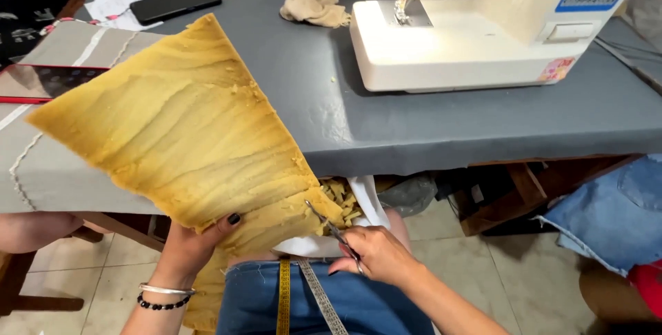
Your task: A person uses scissors to cut a large piece of yellow foam into small strips, which are then collected in a white bag.
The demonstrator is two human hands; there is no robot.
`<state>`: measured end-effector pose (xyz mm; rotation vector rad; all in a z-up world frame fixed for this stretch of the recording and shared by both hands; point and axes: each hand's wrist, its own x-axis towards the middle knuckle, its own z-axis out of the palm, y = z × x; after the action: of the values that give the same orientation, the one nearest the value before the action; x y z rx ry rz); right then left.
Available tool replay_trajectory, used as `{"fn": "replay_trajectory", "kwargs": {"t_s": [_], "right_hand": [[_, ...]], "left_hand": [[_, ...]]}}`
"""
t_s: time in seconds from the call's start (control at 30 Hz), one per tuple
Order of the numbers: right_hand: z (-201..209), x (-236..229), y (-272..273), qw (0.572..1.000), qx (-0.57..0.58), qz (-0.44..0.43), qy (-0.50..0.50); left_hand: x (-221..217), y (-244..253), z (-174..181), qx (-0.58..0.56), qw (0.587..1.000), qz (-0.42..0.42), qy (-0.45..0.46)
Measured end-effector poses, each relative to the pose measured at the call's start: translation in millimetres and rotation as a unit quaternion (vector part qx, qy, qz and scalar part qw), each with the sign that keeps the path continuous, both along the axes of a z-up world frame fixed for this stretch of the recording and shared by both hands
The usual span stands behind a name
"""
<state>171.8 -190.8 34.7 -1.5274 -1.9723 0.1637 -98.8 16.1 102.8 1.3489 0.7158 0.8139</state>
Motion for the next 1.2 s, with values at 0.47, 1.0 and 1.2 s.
{"fn": "replay_trajectory", "kwargs": {"t_s": [0.47,1.0,1.2], "right_hand": [[7.7,-4.7,7.9,0.973,-0.225,-0.009,0.056],[7.8,-0.8,-2.9,0.977,-0.189,0.016,0.094],[32.2,2.6,-2.9,0.952,-0.281,0.068,0.097]], "left_hand": [[-7.9,21.0,-66.4,0.198,0.968,-0.107,0.108],[1.5,20.4,-57.1,-0.069,0.991,-0.039,-0.106],[4.2,13.7,-52.3,-0.113,0.989,-0.047,-0.087]]}}
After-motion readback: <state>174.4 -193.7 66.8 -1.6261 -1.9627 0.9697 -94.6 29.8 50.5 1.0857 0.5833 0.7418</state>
